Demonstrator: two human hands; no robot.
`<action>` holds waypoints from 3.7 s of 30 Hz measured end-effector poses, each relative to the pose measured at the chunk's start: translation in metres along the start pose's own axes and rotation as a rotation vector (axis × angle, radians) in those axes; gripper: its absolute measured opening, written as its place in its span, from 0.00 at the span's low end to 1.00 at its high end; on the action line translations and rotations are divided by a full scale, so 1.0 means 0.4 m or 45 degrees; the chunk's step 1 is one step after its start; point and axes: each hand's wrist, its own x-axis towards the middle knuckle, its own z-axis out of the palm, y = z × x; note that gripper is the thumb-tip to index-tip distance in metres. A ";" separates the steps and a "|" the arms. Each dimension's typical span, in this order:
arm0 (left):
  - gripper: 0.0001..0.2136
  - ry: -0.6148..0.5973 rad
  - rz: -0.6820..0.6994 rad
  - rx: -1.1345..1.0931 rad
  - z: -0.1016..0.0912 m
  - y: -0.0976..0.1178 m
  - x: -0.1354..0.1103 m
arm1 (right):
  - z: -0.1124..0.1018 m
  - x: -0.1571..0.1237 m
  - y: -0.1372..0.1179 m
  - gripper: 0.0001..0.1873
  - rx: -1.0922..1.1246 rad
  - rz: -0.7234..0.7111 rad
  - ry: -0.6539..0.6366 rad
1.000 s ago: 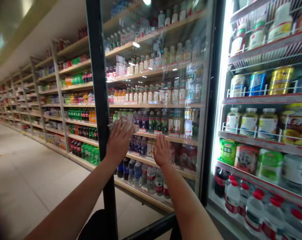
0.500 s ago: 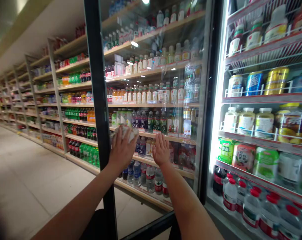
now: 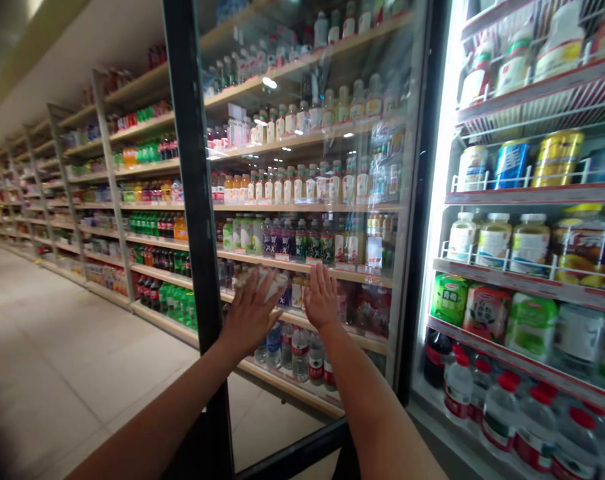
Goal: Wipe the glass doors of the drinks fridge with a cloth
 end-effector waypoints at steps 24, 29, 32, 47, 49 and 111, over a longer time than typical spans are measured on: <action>0.27 0.099 -0.127 0.002 -0.037 -0.034 0.109 | -0.003 0.002 -0.003 0.36 -0.020 -0.032 0.066; 0.25 0.001 -0.022 0.041 -0.032 -0.037 0.098 | 0.005 -0.004 0.001 0.35 -0.033 -0.031 0.079; 0.26 0.106 -0.175 0.047 -0.053 -0.061 0.146 | 0.008 -0.006 0.002 0.35 -0.041 -0.030 0.075; 0.27 0.177 -0.167 0.034 -0.059 -0.063 0.199 | -0.001 -0.003 0.003 0.36 -0.017 -0.041 0.092; 0.27 0.135 -0.076 0.032 -0.040 -0.043 0.171 | -0.003 -0.002 0.002 0.36 -0.017 -0.043 0.092; 0.25 -0.060 0.199 0.060 0.076 0.044 -0.093 | 0.000 -0.009 0.007 0.37 -0.010 -0.084 0.091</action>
